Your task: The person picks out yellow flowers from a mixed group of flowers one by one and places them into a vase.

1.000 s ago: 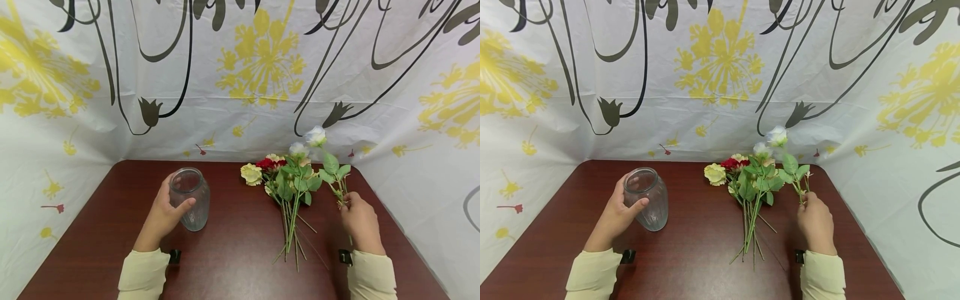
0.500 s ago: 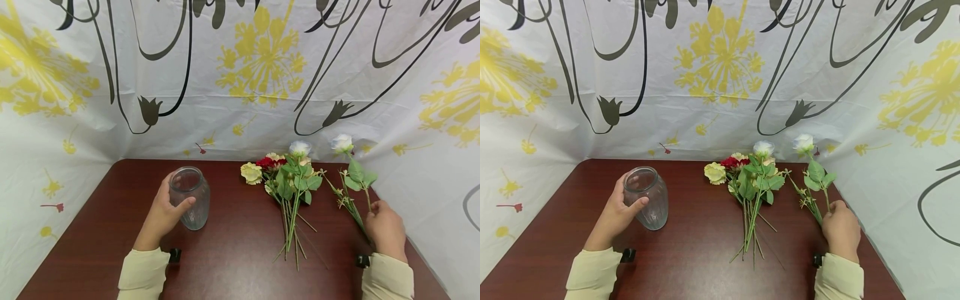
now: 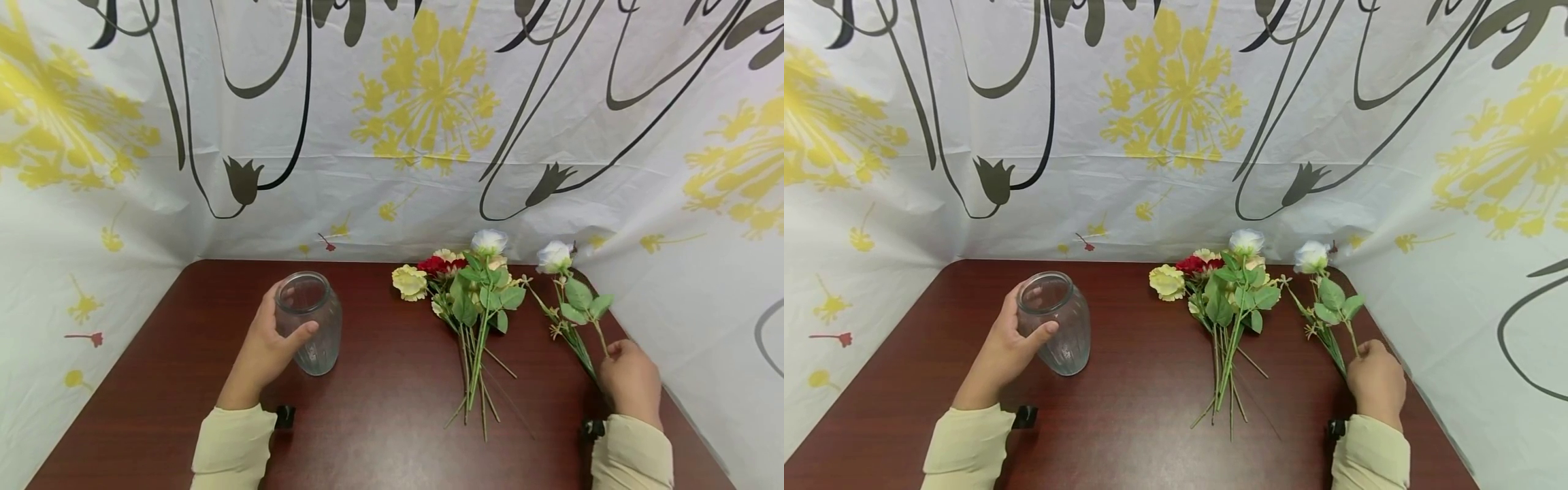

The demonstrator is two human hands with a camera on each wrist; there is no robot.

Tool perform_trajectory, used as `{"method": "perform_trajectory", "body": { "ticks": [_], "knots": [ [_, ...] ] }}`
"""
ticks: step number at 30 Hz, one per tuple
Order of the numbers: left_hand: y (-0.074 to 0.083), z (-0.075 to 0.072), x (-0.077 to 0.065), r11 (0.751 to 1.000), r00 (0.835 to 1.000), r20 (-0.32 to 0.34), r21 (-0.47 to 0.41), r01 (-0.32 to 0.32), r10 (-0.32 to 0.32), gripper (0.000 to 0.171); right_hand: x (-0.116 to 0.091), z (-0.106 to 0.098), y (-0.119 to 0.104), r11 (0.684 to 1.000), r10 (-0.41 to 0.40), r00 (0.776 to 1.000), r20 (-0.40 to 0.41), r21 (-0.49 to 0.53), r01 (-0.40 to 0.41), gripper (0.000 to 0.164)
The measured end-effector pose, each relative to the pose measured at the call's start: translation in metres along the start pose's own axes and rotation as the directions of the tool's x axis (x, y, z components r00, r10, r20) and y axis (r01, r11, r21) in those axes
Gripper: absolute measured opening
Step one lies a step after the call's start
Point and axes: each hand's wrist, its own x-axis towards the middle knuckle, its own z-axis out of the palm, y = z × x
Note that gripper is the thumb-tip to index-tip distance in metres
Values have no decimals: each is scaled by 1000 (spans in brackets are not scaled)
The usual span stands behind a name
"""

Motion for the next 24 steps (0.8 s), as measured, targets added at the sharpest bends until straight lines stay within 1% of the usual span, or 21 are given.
{"method": "perform_trajectory", "body": {
  "ticks": [4,6,16,24],
  "knots": [
    [0,0,0,1000,1000,2,6,8,-8,83,1,5,6,999,22,998,63,-25,-20,22],
    [0,0,0,1000,1000,3,8,10,-10,83,2,6,8,999,39,996,80,-27,-37,22],
    [1,0,0,1000,1000,1,4,3,-3,83,5,10,12,1000,25,992,121,-16,-23,31],
    [0,0,0,1000,1000,3,-4,-3,3,83,6,5,4,1000,-7,993,117,11,5,29]
  ]
}}
